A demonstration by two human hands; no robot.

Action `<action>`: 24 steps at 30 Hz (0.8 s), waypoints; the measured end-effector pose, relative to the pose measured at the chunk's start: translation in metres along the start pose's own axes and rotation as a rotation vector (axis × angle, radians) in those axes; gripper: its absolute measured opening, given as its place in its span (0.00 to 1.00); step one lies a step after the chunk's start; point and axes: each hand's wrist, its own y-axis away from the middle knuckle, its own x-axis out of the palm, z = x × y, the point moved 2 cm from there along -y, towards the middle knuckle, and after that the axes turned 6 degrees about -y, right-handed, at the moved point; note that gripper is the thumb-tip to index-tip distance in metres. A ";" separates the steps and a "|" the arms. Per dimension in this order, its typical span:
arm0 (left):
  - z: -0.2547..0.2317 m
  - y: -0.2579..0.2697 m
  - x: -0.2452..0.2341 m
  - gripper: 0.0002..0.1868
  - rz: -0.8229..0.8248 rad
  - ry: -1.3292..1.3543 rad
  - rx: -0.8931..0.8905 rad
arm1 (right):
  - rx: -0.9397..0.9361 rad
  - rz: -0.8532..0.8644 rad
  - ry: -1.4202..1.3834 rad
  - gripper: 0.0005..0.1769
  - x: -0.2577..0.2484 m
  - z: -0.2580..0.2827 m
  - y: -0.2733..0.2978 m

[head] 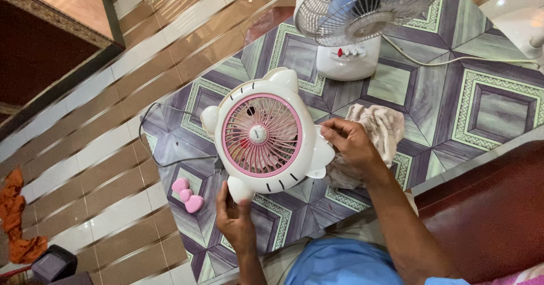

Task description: The person assembles a small white electric fan on a patterned table. They use a yellow-handled screwdriver to tighten screws on the fan housing, then attach the front grille and align the components. The fan is fully assembled by the end of the clip.

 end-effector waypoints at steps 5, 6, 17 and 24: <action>0.010 -0.054 -0.007 0.28 0.054 0.014 -0.107 | 0.065 -0.055 0.273 0.19 0.000 0.024 -0.021; 0.011 -0.067 -0.007 0.28 0.078 -0.015 -0.125 | 0.043 -0.047 0.290 0.19 0.003 0.028 -0.029; 0.030 -0.184 0.026 0.34 0.249 0.094 -0.116 | -0.073 0.033 0.081 0.21 0.020 0.030 -0.113; 0.032 -0.227 0.044 0.25 0.375 0.287 0.011 | -0.206 0.017 0.158 0.17 0.028 0.026 -0.130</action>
